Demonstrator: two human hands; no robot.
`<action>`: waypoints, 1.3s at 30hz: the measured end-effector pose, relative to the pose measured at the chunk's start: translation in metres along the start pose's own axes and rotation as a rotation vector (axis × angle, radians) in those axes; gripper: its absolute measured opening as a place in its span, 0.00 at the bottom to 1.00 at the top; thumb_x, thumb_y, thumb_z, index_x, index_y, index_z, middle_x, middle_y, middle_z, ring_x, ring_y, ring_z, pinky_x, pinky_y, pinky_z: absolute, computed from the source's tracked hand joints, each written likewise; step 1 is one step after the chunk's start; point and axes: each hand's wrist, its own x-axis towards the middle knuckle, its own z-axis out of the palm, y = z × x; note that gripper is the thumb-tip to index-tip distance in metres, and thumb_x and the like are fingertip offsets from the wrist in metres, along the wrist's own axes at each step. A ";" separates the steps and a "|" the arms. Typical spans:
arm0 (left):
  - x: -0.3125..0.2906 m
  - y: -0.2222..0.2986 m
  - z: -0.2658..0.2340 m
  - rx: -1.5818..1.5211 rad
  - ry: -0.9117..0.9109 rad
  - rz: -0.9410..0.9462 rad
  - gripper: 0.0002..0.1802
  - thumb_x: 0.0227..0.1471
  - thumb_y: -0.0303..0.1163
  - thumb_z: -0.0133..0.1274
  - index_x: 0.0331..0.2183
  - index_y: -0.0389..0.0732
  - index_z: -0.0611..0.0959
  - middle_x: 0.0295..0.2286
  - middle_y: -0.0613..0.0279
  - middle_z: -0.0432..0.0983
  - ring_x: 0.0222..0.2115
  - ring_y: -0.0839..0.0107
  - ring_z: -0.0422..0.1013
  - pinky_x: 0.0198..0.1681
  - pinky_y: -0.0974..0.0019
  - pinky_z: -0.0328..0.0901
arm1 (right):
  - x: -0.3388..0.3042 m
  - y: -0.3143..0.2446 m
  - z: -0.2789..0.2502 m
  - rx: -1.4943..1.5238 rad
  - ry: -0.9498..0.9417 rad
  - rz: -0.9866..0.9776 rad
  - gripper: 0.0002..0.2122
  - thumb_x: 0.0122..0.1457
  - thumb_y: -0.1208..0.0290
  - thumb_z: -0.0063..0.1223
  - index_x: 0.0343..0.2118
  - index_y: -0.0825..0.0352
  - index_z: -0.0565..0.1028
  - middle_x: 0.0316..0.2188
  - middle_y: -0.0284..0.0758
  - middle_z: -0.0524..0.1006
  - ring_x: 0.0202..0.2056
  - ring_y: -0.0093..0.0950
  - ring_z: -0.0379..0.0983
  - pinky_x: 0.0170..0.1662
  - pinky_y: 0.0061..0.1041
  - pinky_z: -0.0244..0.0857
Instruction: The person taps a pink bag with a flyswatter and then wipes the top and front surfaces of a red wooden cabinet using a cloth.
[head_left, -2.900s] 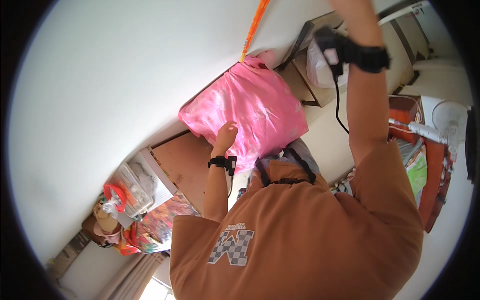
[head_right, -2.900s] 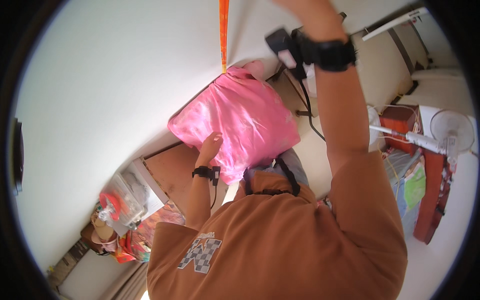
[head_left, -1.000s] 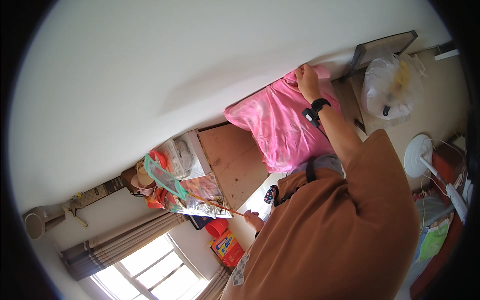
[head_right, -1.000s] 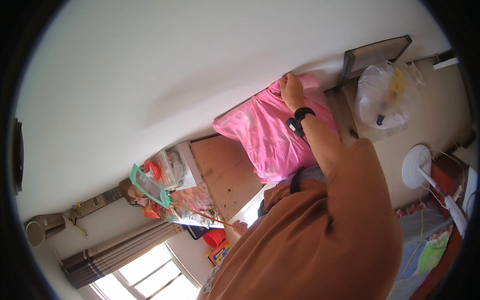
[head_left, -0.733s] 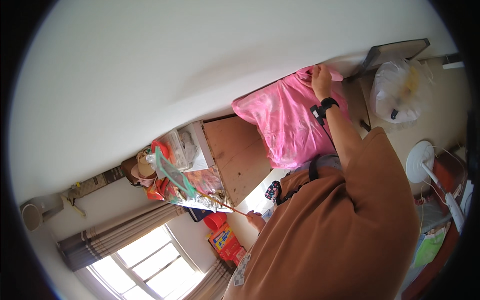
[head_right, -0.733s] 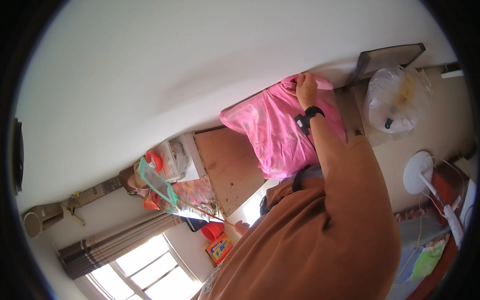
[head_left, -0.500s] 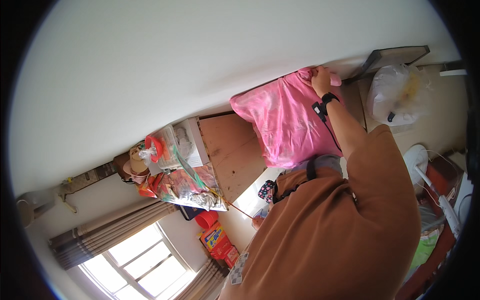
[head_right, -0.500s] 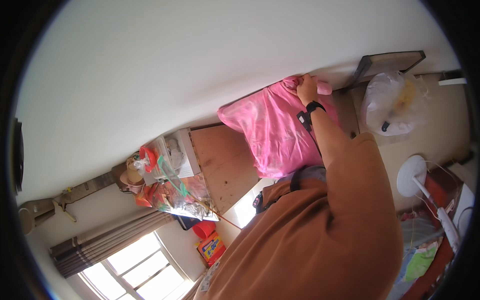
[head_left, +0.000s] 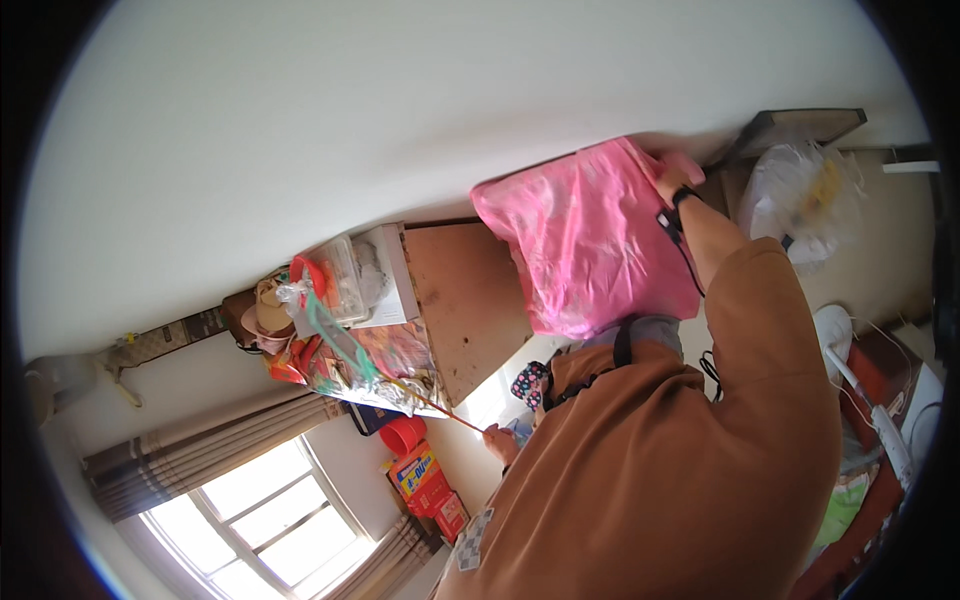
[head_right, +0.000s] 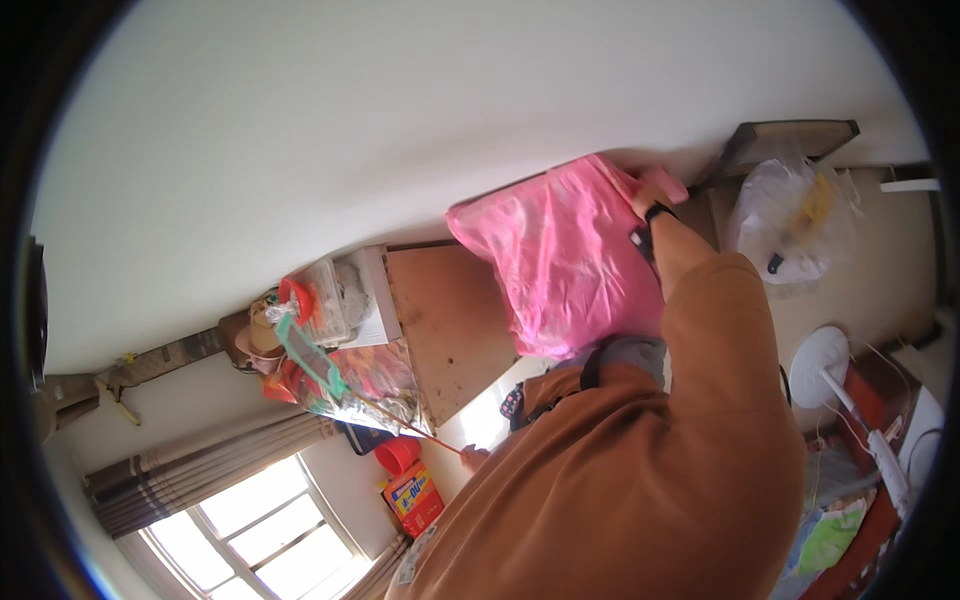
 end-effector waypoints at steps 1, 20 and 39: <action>0.004 0.005 0.000 -0.144 -0.021 -0.048 0.14 0.53 0.33 0.40 0.30 0.31 0.73 0.12 0.60 0.67 0.14 0.73 0.65 0.17 0.70 0.59 | 0.006 0.032 0.008 -0.093 -0.002 0.020 0.17 0.56 0.65 0.37 0.43 0.66 0.75 0.33 0.46 0.78 0.37 0.40 0.76 0.42 0.38 0.67; 0.042 0.009 0.024 0.274 -0.115 0.133 0.14 0.52 0.33 0.40 0.32 0.32 0.75 0.13 0.60 0.69 0.14 0.70 0.65 0.20 0.66 0.61 | -0.097 -0.103 -0.046 0.693 0.295 -0.137 0.12 0.51 0.71 0.49 0.38 0.69 0.69 0.30 0.45 0.76 0.35 0.42 0.73 0.37 0.35 0.66; -0.003 0.017 0.050 0.205 -0.211 0.268 0.15 0.55 0.35 0.40 0.30 0.34 0.76 0.14 0.64 0.69 0.16 0.75 0.65 0.21 0.69 0.59 | -0.175 -0.182 -0.019 0.244 -0.580 -0.432 0.31 0.51 0.75 0.43 0.60 0.68 0.53 0.43 0.55 0.72 0.42 0.46 0.71 0.45 0.37 0.64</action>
